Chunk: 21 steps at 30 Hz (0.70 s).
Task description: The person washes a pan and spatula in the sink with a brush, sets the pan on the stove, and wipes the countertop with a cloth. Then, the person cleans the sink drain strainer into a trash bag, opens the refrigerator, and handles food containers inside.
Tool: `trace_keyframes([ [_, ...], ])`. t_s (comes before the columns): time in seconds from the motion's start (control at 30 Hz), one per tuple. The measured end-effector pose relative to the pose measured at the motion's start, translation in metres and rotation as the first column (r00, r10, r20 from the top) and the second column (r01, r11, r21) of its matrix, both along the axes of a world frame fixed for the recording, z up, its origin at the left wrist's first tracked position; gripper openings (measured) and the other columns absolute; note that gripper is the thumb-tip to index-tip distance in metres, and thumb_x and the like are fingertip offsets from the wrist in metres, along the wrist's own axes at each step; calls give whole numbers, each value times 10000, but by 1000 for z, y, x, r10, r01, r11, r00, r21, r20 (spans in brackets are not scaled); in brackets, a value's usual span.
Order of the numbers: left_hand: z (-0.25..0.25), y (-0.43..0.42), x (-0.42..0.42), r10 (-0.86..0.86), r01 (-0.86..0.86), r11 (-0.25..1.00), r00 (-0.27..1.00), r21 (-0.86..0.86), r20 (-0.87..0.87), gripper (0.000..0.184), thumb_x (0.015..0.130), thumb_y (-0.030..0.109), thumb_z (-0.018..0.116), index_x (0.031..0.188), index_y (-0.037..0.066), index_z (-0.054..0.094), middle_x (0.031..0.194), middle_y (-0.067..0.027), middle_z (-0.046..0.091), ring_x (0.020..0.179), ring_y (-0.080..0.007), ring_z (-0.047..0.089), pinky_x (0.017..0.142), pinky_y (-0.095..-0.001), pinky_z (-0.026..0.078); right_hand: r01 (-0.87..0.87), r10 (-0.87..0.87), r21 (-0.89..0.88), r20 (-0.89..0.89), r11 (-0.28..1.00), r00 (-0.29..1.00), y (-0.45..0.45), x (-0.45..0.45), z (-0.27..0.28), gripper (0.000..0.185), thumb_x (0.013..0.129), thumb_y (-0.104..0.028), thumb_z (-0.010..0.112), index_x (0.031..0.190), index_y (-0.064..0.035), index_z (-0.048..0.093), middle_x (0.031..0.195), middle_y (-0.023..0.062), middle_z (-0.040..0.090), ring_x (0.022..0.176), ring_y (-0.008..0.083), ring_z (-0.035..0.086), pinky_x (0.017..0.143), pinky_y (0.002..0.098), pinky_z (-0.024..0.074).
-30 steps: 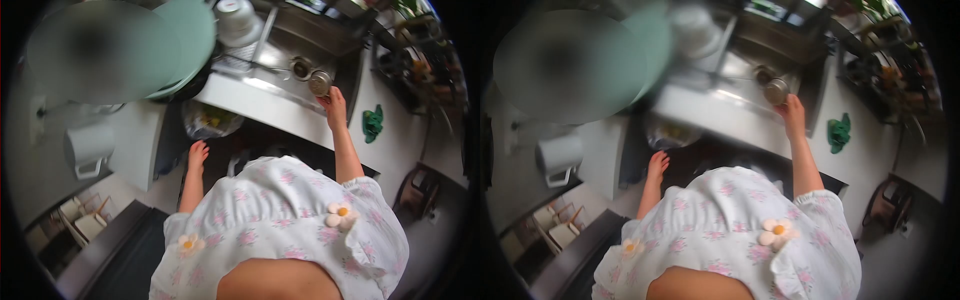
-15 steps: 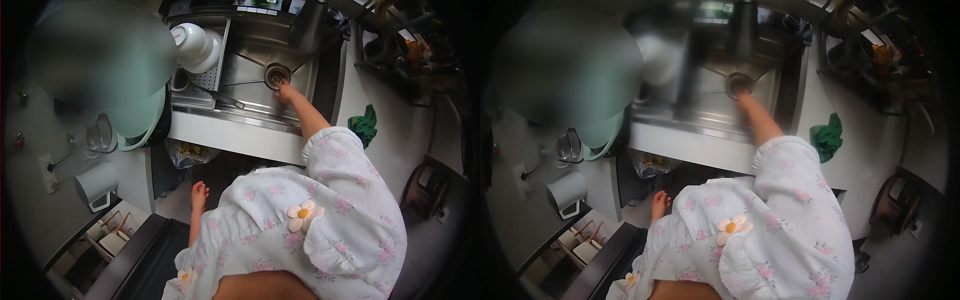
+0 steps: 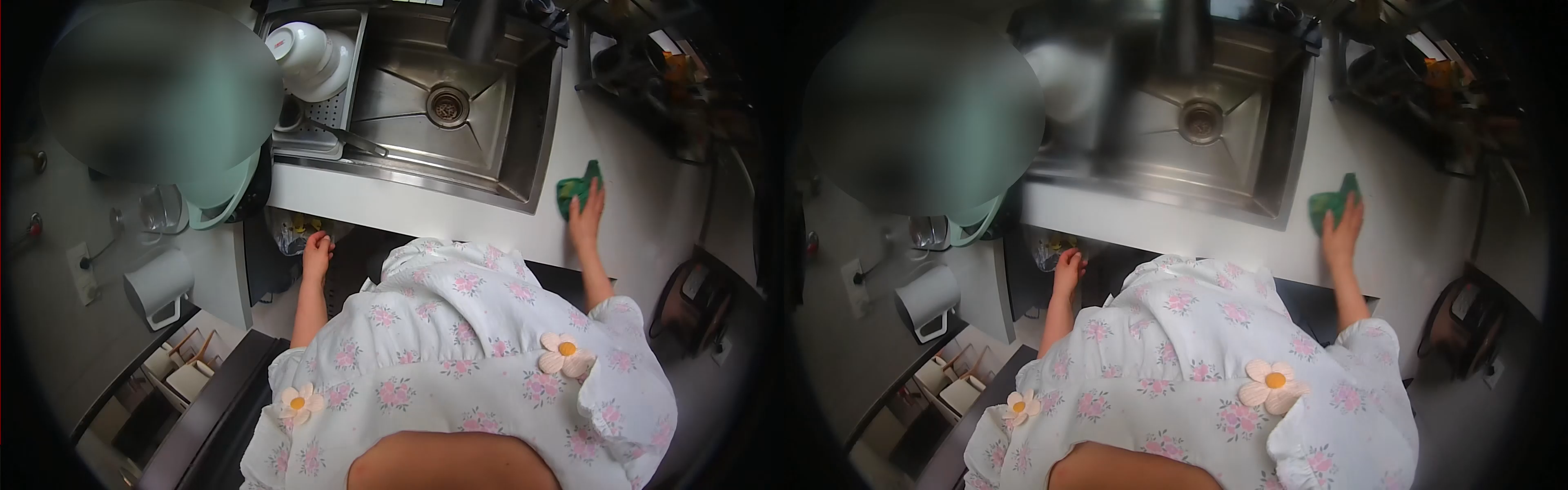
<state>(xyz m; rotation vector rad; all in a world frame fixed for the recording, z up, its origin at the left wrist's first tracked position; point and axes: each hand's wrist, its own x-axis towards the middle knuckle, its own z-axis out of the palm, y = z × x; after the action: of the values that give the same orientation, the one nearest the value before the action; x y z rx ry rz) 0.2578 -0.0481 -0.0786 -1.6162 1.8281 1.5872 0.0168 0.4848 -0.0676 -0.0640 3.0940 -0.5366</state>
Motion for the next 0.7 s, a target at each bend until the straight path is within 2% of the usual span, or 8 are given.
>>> trace_keyframes([
  [0.03, -1, 3, 0, -10, 10, 1000, 1000, 1, -16, 300, 875, 199, 528, 1138, 55, 519, 928, -43, 594, 800, -114, 585, 652, -252, 458, -105, 108, -46, 48, 993, 993, -29, 13, 15, 642, 858, -287, 499, 1404, -81, 233, 1413, 260, 208, 1320, 402, 182, 1080, 486, 141],
  [0.1, -1, 6, 5, -22, 22, 1000, 999, -10, -35, 300, 873, 199, 532, 1136, 54, 520, 929, -44, 595, 801, -115, 585, 651, -252, 458, -430, 436, -76, 141, 900, 889, -83, 29, 40, 691, 772, -211, 570, 1380, -65, 275, 1429, 210, 217, 1328, 379, 186, 1082, 476, 149],
  [0.17, 3, 15, 14, -6, 5, 1000, 999, -19, -36, 297, 870, 198, 539, 1128, 53, 524, 921, -40, 596, 787, -114, 585, 644, -250, 455, -606, 612, -95, 177, 790, 770, -129, 31, 52, 700, 732, -193, 611, 1350, -54, 313, 1428, 205, 217, 1327, 370, 196, 1076, 479, 170],
  [0.3, -2, 26, 56, 15, -17, 998, 999, -60, -45, 290, 867, 194, 547, 1113, 42, 530, 870, -34, 601, 735, -102, 577, 587, -225, 442, -712, 742, -214, 138, 669, 656, -202, 22, 52, 729, 717, -211, 653, 1340, -48, 313, 1425, 203, 216, 1322, 369, 208, 1065, 489, 195],
  [0.4, -4, 34, 100, 119, -120, 992, 992, -36, -33, 288, 859, 176, 552, 1110, 35, 530, 866, -33, 603, 724, -97, 574, 576, -223, 440, -782, 801, -201, 23, 590, 598, -258, 30, 35, 747, 716, -224, 677, 1333, -37, 300, 1418, 216, 213, 1319, 377, 212, 1057, 496, 207],
  [0.53, -9, 43, 165, 265, -264, 964, 964, -24, 10, 286, 852, 166, 560, 1105, 35, 533, 866, -32, 603, 715, -92, 572, 574, -222, 439, -828, 841, -182, -9, 531, 541, -327, 56, 30, 685, 760, -157, 629, 1346, -28, 297, 1432, 214, 194, 1329, 373, 202, 1067, 486, 193],
  [0.63, -22, 47, 214, 355, -355, 935, 935, 6, -15, 284, 851, 170, 569, 1099, 36, 536, 865, -40, 607, 693, -92, 569, 557, -219, 437, -869, 866, -166, -116, 466, 487, -378, 77, 16, 685, 757, -148, 629, 1342, -18, 298, 1428, 220, 200, 1325, 377, 210, 1067, 485, 196],
  [0.7, -33, 49, 243, 377, -377, 926, 926, 38, -2, 283, 853, 175, 571, 1095, 34, 536, 858, -41, 604, 685, -90, 566, 547, -217, 435, -880, 874, -148, -127, 451, 469, -423, 87, 12, 658, 767, -140, 613, 1336, -10, 309, 1417, 234, 214, 1322, 378, 215, 1069, 473, 203],
])
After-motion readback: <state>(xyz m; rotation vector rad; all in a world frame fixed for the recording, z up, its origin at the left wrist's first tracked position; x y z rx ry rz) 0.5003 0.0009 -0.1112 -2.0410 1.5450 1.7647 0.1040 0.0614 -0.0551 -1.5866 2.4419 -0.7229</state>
